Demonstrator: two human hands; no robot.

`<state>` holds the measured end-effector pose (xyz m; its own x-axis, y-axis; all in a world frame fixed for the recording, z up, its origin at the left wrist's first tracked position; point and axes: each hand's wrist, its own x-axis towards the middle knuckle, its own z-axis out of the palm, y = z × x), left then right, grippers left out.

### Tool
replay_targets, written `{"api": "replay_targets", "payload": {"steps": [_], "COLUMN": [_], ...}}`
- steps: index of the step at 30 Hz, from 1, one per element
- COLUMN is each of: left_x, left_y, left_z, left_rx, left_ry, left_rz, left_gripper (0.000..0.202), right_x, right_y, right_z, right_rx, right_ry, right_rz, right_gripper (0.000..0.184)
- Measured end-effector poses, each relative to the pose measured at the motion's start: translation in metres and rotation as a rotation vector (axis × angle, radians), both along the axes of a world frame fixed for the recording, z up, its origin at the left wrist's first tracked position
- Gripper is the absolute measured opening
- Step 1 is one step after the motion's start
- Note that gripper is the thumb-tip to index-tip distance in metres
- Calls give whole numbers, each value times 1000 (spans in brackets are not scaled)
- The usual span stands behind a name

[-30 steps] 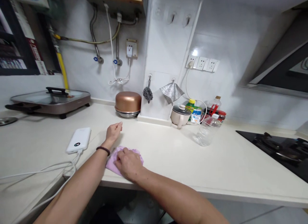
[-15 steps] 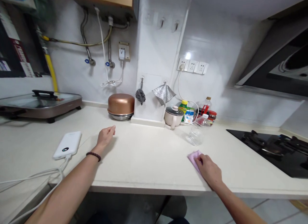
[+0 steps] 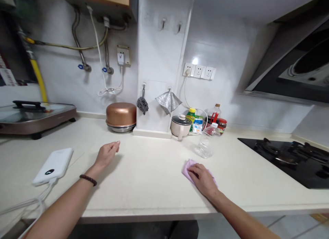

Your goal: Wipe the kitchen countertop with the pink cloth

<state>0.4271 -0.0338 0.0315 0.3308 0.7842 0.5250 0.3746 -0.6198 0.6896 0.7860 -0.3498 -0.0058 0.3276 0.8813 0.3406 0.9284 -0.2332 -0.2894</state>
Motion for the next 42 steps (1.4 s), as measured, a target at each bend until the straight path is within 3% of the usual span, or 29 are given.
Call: {"api": "replay_targets", "payload": {"steps": [3,10,15,20,28,31,34,38,42], "left_x": [2,3,4,3,2,5,6,5,5], "left_y": [-2,2,9,11,4,0,-2,2,7], "left_z": [0,0,-2,-1,0,-1,-2,-5,-6], "left_rx": [1,-10,-15,-26,-38,-41,-50,-61,-57], "left_ry": [20,28,64,70,57,42,42,48,54], "left_rz": [-22,-7,12,28,-17,-65,-80,-54,-54], "left_gripper": [50,50,50,50,49,49,49,49,49], "right_x": [7,38,45,43,44,55,70,91,109], "right_y": [40,142,184,179,94,79,94,138,172], "right_z": [2,13,18,13,-14,-18,-15,-8,-3], "right_rx": [3,-68,-112,-151,-221,-221,-215,-222,-185], "right_ry": [3,-51,-109,-129,-127,-75,-51,-98,-111], "right_rz": [38,-50,-67,-48,30,54,13,-113,-145], "right_gripper": [36,37,41,49,63,60,59,57,55]}}
